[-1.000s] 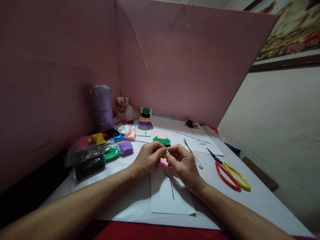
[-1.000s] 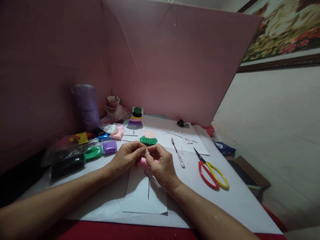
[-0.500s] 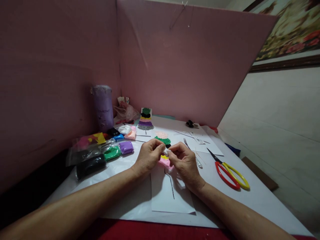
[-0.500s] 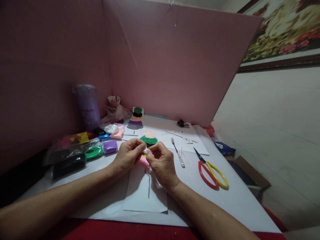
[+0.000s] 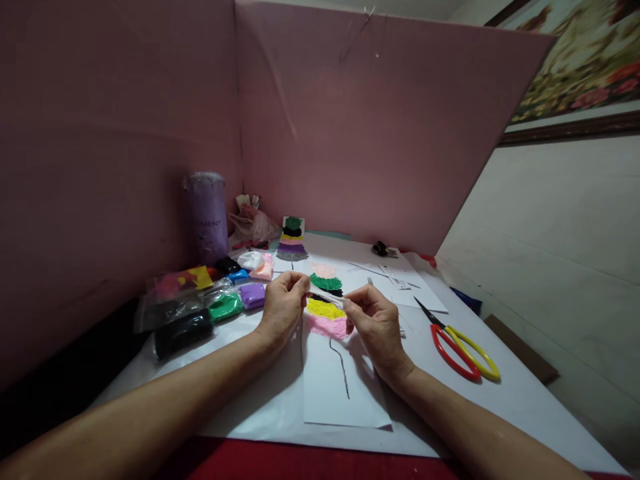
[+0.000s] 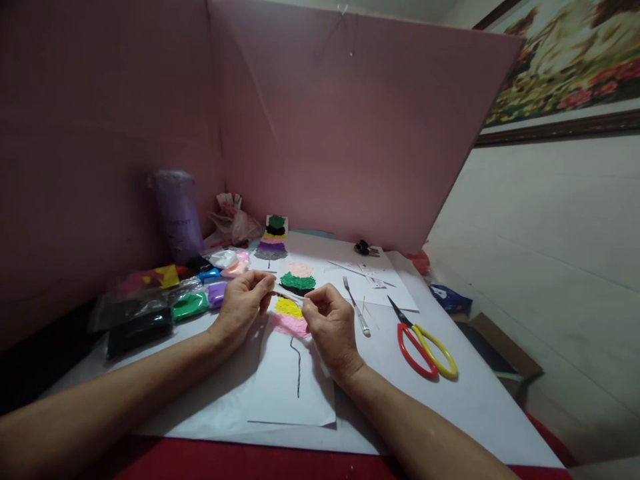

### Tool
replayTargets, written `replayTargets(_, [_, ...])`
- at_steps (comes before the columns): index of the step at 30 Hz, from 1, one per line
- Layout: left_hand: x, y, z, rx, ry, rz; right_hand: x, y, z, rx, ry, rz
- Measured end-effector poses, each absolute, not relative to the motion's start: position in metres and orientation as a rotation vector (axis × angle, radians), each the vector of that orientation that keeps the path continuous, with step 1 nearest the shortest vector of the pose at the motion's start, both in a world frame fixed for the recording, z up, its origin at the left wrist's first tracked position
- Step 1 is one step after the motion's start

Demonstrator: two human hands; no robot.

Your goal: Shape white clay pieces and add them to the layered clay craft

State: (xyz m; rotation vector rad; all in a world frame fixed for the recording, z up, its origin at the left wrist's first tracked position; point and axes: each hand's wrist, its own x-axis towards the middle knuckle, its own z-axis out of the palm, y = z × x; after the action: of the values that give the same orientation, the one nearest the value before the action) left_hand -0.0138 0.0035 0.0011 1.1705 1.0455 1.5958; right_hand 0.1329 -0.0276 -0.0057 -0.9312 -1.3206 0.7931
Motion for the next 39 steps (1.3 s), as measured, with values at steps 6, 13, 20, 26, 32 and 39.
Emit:
replayTargets(6, [-0.016,0.0,0.004,1.133,0.913,1.549,0.136,-0.021,-0.01,-0.937,-1.289,0.857])
replayTargets(13, [-0.012,-0.005,0.006,1.18,0.75,1.342,0.136,-0.021,-0.01,-0.909,-1.32,0.979])
replayTargets(20, [-0.013,-0.007,0.003,1.25,0.784,1.261,0.133,-0.025,-0.007,-0.866,-1.336,1.009])
replayTargets(26, [-0.013,-0.007,0.004,1.272,0.913,1.267,0.132,-0.025,-0.009,-0.861,-1.313,1.038])
replayTargets(32, [-0.014,-0.005,0.001,1.277,0.805,1.31,0.131,-0.028,-0.006,-0.856,-1.365,1.012])
replayTargets(39, [-0.013,-0.006,0.002,1.409,0.856,1.207,0.131,-0.03,-0.004,-0.885,-1.416,0.911])
